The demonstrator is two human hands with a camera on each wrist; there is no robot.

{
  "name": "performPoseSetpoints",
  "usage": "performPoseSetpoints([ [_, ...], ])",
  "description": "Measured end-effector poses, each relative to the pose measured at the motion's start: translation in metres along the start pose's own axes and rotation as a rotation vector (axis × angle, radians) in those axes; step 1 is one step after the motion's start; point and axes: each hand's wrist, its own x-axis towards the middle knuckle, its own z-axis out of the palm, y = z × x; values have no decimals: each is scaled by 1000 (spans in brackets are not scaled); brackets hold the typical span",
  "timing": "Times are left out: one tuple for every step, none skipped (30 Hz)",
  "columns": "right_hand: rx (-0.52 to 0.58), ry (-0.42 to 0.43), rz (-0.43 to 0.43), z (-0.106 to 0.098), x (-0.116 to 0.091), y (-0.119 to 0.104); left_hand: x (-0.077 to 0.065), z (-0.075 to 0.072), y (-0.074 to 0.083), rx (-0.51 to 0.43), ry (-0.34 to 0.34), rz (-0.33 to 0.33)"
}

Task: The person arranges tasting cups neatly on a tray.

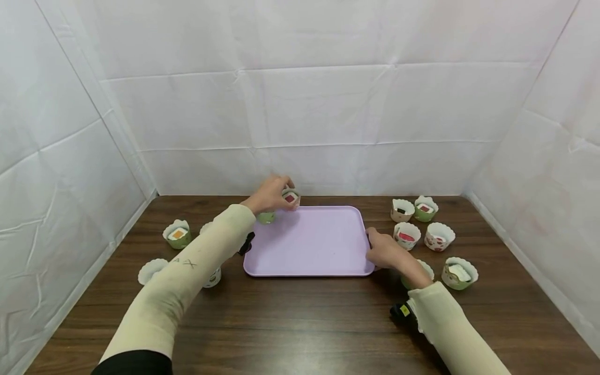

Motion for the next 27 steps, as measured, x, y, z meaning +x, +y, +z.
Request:
performPoseSetpoints([
  [5,-2,1,0,0,0,0,1,0,5,-11,-1],
  [6,-2,1,1,0,0,1,2,0,15,-21,1],
  [8,-2,1,1,0,-1,1,3,0,22,-30,3],
  [9,-1,2,1,0,-1,1,5,0,30,-38,4],
  [8,1,2,1,0,-1,2,7,0,42,-44,5],
  [11,0,2,1,0,-1,2,9,-1,55,-48,7],
  [10,0,3,2,0,-2,2,11,-2,66,-51,7],
  [10,0,3,2,0,-2,3,12,-3,78,-51,8],
  [12,0,4,2,0,-2,3,14,-4,89,-48,8],
  [14,-1,6,2,0,-3,3,16,-5,99,-45,8],
  [16,-2,7,2,0,-3,3,17,-6,111,-40,9],
  [18,-2,8,2,0,-3,4,18,-7,123,-34,10],
  [21,-2,8,2,0,-4,4,19,-7,133,-30,9],
  [23,0,8,2,0,-4,4,20,-8,141,-27,8],
  [26,2,9,3,0,-4,4,21,-8,148,-25,6],
  [28,5,8,3,0,-4,4,21,-7,154,-25,2],
  [32,7,5,4,0,-4,4,22,-7,161,-26,-1],
  [34,9,3,5,0,-4,4,22,-6,170,-26,-2],
  [36,10,1,5,0,-4,4,23,-6,176,-27,-1],
  [38,11,0,5,0,-4,4,23,-5,182,-28,1],
  [39,11,-2,5,0,-3,4,24,-4,191,-28,4],
  [39,10,-4,5,0,-3,4,24,-4,199,-29,7],
  [37,10,-5,5,0,-3,4,25,-4,210,-30,10],
  [36,9,-5,5,0,-3,4,25,-4,218,-31,11],
  [39,7,-4,5,0,-3,4,25,-3,223,-34,9],
  [41,6,-1,5,0,-3,4,25,-3,228,-37,4],
  [41,4,2,5,0,-3,4,25,-3,231,-39,0],
])
